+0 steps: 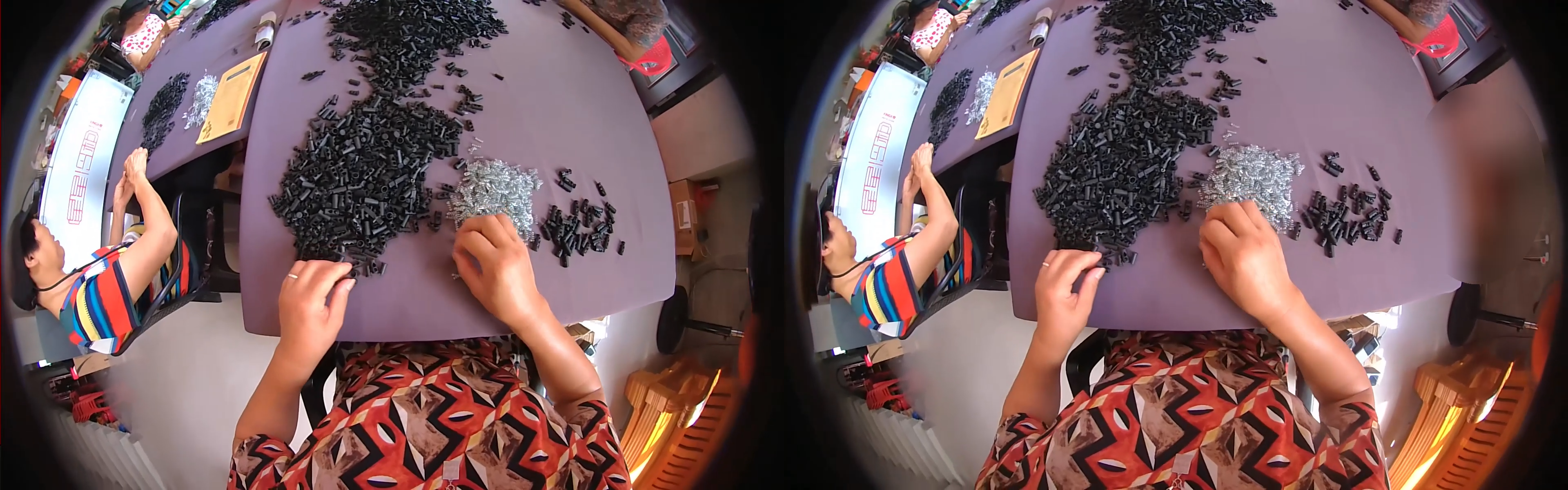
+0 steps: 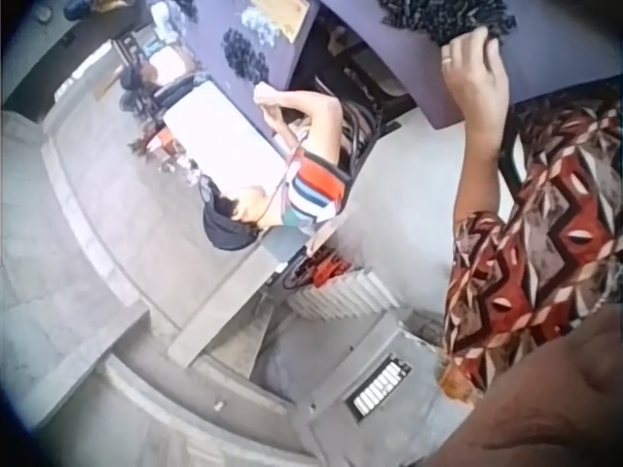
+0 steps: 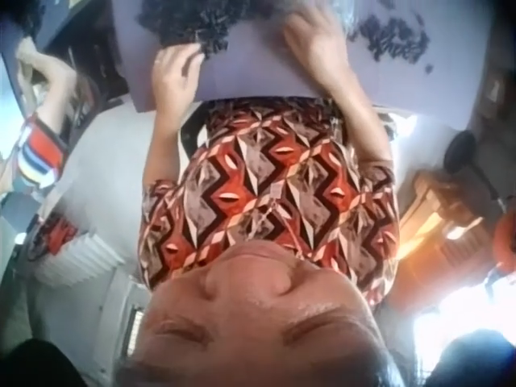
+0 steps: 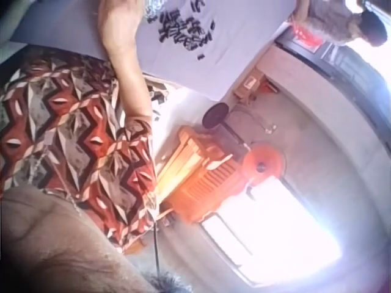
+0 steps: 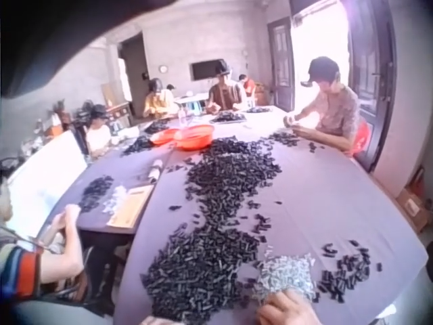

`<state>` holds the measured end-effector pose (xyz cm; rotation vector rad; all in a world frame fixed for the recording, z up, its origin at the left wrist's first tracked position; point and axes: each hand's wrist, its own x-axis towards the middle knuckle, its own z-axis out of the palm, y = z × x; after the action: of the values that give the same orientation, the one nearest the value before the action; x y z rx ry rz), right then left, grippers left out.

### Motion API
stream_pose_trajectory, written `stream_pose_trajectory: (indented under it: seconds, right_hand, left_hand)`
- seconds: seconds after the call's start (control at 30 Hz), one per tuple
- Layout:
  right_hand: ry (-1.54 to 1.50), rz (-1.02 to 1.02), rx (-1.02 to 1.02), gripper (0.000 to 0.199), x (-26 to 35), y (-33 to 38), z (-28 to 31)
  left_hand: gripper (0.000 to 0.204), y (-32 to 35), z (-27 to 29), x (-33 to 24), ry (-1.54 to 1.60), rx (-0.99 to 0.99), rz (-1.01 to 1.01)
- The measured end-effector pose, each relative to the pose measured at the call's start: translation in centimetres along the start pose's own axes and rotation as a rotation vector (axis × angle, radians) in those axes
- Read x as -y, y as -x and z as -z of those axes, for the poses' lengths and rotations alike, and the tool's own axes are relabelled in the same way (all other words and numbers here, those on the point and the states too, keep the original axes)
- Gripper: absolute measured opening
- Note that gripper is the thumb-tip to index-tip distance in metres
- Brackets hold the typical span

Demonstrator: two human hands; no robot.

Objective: Manually assembling small clear and black plastic components at a workshop table.

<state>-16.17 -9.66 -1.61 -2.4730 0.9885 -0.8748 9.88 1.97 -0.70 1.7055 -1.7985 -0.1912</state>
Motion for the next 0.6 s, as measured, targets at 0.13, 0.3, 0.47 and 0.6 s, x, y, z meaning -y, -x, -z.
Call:
stream_pose_trajectory:
  seconds: [0.13,0.3,0.47,0.6]
  right_hand:
    - [-0.289,-0.112,0.022,0.018,1.4,1.3,0.5]
    - [-0.466,-0.255,0.064,0.014,2.0,2.7,0.9]
    - [-0.461,-0.246,0.039,0.014,1.8,3.7,1.5]
    - [-0.492,-0.242,0.034,0.014,1.8,3.9,1.1]
  left_hand:
    - [0.019,-0.6,-1.1,-1.1,-0.073,0.054,-0.08]
    - [0.019,-2.5,-1.8,-2.2,-0.223,0.216,-0.09]
    - [0.02,-2.7,-0.7,-1.1,-0.175,0.196,-0.125]
    - [0.02,-3.3,-0.8,-1.6,-0.198,0.236,-0.152]
